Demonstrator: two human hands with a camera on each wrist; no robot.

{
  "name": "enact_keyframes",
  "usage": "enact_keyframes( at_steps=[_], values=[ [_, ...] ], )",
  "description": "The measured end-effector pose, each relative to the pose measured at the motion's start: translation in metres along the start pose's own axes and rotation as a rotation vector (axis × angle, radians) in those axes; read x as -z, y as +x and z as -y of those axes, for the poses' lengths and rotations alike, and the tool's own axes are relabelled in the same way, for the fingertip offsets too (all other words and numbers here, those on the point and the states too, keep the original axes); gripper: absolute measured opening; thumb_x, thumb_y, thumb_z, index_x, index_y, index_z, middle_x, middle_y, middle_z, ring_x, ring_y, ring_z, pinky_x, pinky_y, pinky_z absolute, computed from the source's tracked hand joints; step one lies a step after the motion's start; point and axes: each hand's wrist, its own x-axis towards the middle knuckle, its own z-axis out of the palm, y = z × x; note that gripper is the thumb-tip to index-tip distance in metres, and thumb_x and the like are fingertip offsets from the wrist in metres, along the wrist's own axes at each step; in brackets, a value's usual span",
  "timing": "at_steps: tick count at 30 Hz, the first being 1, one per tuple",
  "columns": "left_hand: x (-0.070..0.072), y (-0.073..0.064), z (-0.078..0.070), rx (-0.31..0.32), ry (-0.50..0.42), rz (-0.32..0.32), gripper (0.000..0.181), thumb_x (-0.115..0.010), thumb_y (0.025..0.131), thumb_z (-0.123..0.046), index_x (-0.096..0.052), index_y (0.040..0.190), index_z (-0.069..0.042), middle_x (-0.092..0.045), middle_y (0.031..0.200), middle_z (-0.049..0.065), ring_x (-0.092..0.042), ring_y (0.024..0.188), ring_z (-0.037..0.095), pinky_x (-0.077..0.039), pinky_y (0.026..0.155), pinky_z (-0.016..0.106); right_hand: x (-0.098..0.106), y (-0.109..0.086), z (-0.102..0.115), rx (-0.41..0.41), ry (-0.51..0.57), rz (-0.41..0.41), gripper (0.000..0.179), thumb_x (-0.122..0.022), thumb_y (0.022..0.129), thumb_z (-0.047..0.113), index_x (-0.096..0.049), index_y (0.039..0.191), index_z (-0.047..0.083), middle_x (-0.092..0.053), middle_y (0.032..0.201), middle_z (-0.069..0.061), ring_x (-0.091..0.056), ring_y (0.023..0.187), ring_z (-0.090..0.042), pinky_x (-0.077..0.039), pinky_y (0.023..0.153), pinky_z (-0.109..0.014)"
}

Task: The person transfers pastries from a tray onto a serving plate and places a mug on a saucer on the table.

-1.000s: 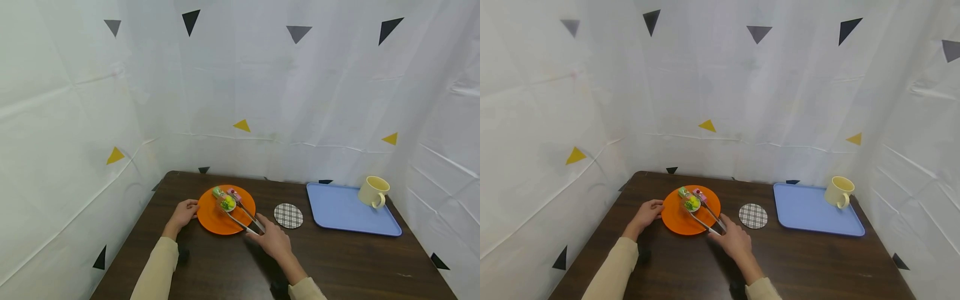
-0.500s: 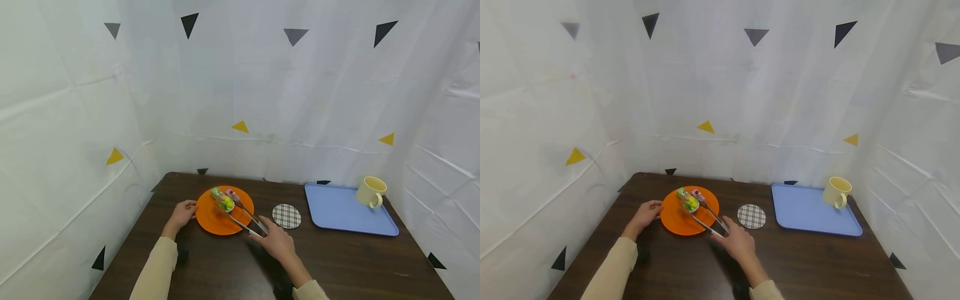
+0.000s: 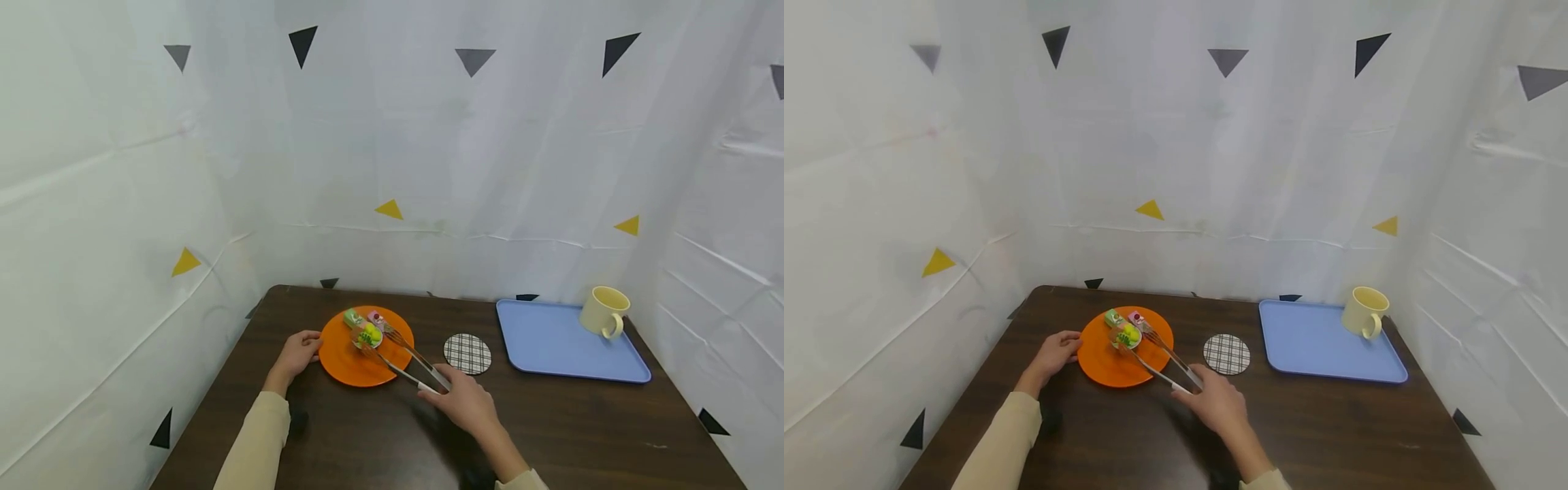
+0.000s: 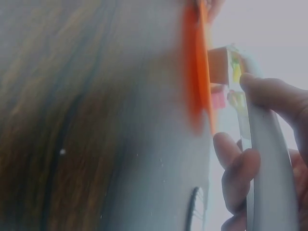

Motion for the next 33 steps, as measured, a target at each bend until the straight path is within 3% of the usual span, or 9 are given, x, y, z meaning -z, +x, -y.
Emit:
enact_keyframes(
  at_steps=[6,18,26,33],
  values=[
    [-0.003,0.002,-0.001,0.010,0.005,-0.016,0.043,-0.056,0.114,-0.023,-0.056,0.150,-0.001,-0.065,0.144,0.022,-0.069,0.123,0.027,-0.063,0.099,0.033,0.008,-0.005,-0.009,-0.021,0.011,-0.013,0.070,-0.083,0.084,0.069,-0.069,0.141,0.031,-0.076,0.107,0.009,-0.067,0.088,-0.013,-0.054,0.075,-0.052],
    [-0.004,0.005,0.002,-0.014,0.010,-0.006,0.043,-0.055,0.115,-0.021,-0.055,0.150,0.003,-0.063,0.145,0.026,-0.068,0.125,0.031,-0.064,0.097,0.034,0.023,-0.017,-0.031,-0.034,0.070,-0.059,0.072,-0.081,0.084,0.070,-0.068,0.143,0.029,-0.070,0.087,0.010,-0.062,0.077,-0.011,-0.047,0.061,-0.038],
    [-0.001,0.002,0.002,-0.016,0.019,-0.005,0.043,-0.054,0.115,-0.021,-0.055,0.151,0.003,-0.063,0.146,0.026,-0.068,0.125,0.030,-0.064,0.097,0.033,0.032,-0.022,-0.043,-0.078,0.108,-0.097,0.080,-0.080,0.085,0.071,-0.064,0.150,0.025,-0.072,0.091,0.007,-0.063,0.077,-0.013,-0.044,0.058,-0.037],
    [-0.003,0.003,0.003,-0.019,0.015,-0.007,0.043,-0.054,0.115,-0.021,-0.055,0.150,0.003,-0.064,0.145,0.026,-0.069,0.123,0.029,-0.064,0.096,0.032,0.049,-0.026,-0.061,-0.111,0.126,-0.126,0.087,-0.078,0.086,0.072,-0.062,0.152,0.018,-0.076,0.113,-0.006,-0.063,0.086,-0.019,-0.043,0.061,-0.036]
  ],
)
